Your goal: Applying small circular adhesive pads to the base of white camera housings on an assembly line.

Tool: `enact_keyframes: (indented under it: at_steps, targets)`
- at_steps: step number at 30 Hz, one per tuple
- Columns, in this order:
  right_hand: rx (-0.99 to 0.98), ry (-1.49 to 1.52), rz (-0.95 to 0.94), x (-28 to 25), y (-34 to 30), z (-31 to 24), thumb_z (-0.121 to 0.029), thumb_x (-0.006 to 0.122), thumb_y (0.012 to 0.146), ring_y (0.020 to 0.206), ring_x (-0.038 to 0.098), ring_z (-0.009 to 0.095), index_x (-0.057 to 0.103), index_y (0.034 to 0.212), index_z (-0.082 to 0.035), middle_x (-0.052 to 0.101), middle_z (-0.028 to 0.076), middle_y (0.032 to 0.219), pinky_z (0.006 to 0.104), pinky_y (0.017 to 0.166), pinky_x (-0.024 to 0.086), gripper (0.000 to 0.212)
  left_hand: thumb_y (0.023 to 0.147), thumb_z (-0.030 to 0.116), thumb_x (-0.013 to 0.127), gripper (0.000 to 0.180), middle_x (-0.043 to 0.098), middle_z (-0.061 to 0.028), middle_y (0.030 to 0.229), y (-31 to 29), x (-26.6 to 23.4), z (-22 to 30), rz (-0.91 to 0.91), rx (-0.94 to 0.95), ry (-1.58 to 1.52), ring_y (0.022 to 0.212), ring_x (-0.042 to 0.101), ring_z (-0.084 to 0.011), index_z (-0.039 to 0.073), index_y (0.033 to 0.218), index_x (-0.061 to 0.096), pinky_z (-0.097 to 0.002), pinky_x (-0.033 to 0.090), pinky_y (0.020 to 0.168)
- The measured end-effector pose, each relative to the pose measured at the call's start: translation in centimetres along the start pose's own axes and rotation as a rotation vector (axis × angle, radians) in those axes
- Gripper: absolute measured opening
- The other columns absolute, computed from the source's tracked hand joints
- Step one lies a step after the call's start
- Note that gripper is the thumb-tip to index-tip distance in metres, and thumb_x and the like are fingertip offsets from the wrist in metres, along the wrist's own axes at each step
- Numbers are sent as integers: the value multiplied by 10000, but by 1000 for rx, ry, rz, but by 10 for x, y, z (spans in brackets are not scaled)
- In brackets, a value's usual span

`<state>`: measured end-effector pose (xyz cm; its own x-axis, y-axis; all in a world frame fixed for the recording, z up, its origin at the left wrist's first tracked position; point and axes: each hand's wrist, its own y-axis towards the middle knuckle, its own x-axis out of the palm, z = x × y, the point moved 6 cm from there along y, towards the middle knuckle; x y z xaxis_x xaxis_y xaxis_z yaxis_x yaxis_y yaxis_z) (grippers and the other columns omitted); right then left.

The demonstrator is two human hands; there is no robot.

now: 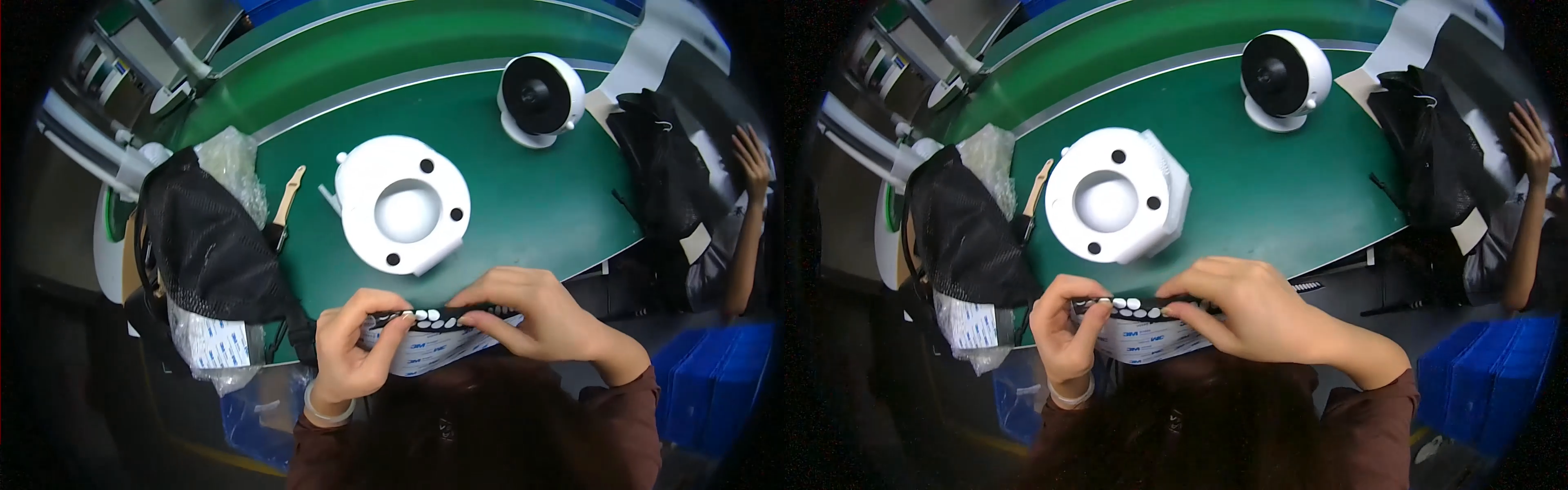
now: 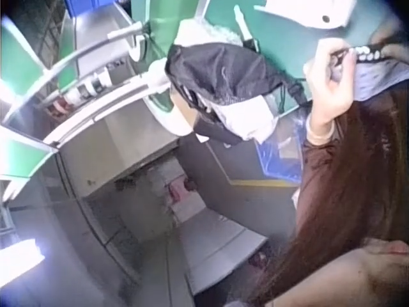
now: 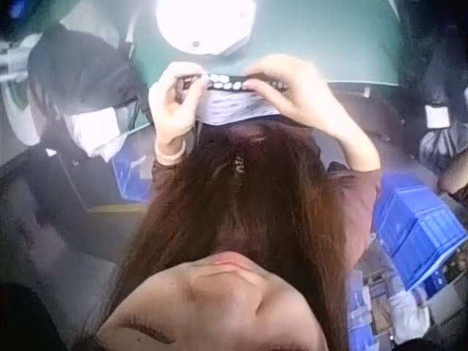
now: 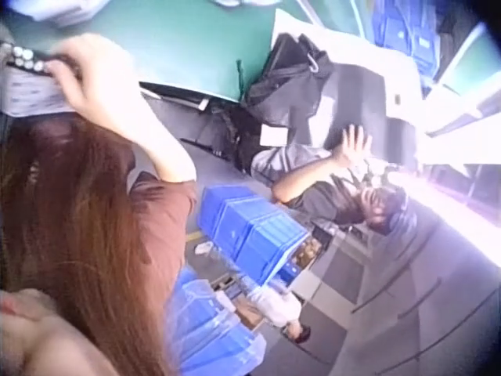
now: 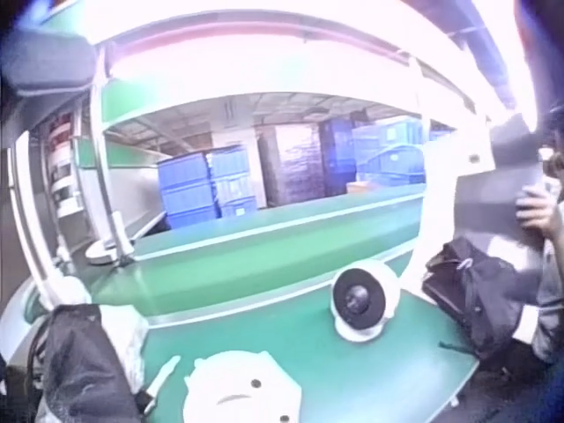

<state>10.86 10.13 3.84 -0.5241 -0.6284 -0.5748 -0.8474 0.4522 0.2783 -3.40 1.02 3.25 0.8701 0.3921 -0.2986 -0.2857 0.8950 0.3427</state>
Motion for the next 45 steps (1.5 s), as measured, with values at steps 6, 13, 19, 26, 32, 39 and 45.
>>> enact_keyframes:
  at_steps: [6,13,19,26,32,39,45]
  targets:
    - [-17,-76,74,11,2,-8,-49,632,739,635,590,256,620,829,-35,608,95,720,305,553,462,92,694,-4,655,265,629,-109,769,-3,-2,18,69,136,383,667,617,-254,-5,951,588,-287,471,601]
    - [275,381,-104,23,3,11,-88,630,771,733,620,178,637,917,-28,645,78,790,266,625,477,158,689,-22,671,130,607,-65,645,-3,0,4,-52,16,92,524,563,-130,12,800,614,-207,402,490]
    - [283,290,-80,23,4,7,-85,659,754,748,618,159,638,895,-21,638,83,785,260,635,484,157,678,-34,667,141,644,-107,714,-2,1,-5,-58,-60,2,607,632,-170,-14,809,618,-215,455,554]
    - [84,215,124,13,5,-5,-36,686,699,704,628,206,634,829,-20,624,90,768,276,610,494,141,651,-71,643,134,639,-129,691,-1,-3,6,-1,65,102,597,630,-208,-25,777,640,-235,464,557]
    - [18,123,142,6,9,-8,-16,685,681,682,630,200,633,794,-33,621,81,754,267,584,492,125,608,-88,625,187,623,-136,673,3,0,13,-38,105,165,567,612,-231,-25,784,631,-253,462,533]
    - [-35,68,138,1,15,-13,-9,690,659,632,624,195,619,767,-46,606,71,712,263,533,478,134,588,-89,613,211,612,-135,664,3,1,23,-1,207,274,564,607,-243,-24,789,628,-264,464,529]
    - [12,133,52,1,21,-10,9,687,644,635,600,197,612,747,-35,606,67,714,266,559,460,135,588,-78,625,226,609,-132,666,3,3,26,-15,221,344,566,605,-248,-16,806,626,-270,463,532]
